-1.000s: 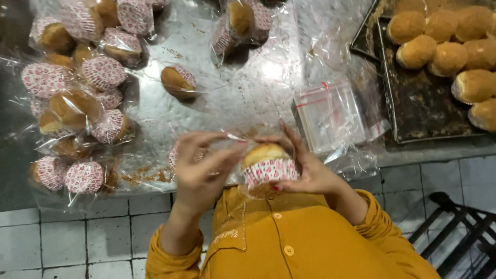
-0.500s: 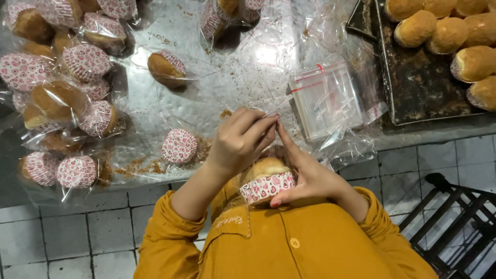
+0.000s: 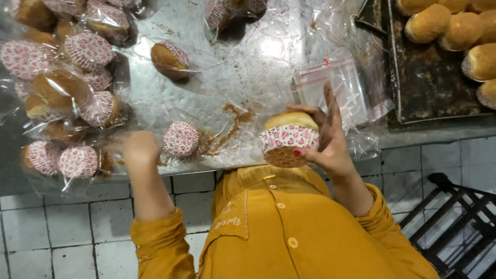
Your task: Wrapping individual buns in small plastic bags at a bakery packaging station
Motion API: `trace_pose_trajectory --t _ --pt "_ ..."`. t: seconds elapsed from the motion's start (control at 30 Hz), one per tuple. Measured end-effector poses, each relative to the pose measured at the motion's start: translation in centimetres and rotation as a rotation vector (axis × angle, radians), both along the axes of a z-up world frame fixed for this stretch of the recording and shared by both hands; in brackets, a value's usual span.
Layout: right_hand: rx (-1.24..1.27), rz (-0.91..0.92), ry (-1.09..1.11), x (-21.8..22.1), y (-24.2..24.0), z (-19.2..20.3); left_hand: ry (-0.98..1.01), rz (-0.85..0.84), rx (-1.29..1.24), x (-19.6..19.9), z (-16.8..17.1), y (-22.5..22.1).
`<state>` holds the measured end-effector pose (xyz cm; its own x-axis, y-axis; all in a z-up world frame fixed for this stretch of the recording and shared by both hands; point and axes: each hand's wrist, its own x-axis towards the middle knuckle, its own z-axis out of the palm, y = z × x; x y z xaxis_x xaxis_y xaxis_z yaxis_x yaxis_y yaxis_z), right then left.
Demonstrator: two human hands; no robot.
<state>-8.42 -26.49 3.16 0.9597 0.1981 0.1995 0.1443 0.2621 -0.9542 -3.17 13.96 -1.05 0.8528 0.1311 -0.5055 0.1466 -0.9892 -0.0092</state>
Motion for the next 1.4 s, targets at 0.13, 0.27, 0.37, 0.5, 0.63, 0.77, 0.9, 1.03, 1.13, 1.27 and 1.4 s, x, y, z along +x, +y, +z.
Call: trace_pose_trajectory --t 0.13,0.27,0.37,0.5,0.63,0.77,0.9,1.03,1.13,1.27,1.4 --pt "0.022 0.029 0.001 0.4 1.1 0.1 -0.36 -0.009 -1.006 -1.7 6.0 -8.9" --pt "0.004 0.128 -0.114 1.0 2.0 0.0 -0.803 -0.103 -1.444 -1.3 2.5 -17.9" --pt "-0.01 -0.139 -0.199 2.0 3.2 -0.6 -0.914 -0.065 -1.543 -2.0 4.4 -18.8" --pt "-0.177 -0.338 -0.456 0.4 0.2 -1.7 -1.245 -0.28 -1.562 -3.2 2.6 -16.3" --pt "-0.401 -0.446 -0.21 0.1 -0.4 -4.0 -0.835 -0.028 -1.563 -2.7 -0.6 -12.1" --pt "0.081 -0.214 0.488 2.7 -0.9 -4.9 -0.18 0.409 -1.734 -1.2 0.3 -11.9" --pt "0.292 -0.072 0.441 4.1 -2.2 -5.7 -0.25 0.348 -1.812 0.0 1.4 -12.5" --pt "0.165 -0.053 0.619 1.8 -2.8 -9.1 -0.081 0.546 -1.64 -1.9 -3.5 -12.4" --pt "0.079 -0.056 0.782 0.7 -3.0 -10.9 0.015 0.586 -1.605 -3.2 -7.4 -12.2" --pt "-0.053 0.05 0.966 1.8 -2.2 -13.2 0.236 0.771 -1.613 -2.8 -13.8 -11.9" --pt "-0.066 0.073 0.937 4.2 -1.7 -13.2 0.237 0.833 -1.695 -0.6 -18.2 -11.4"
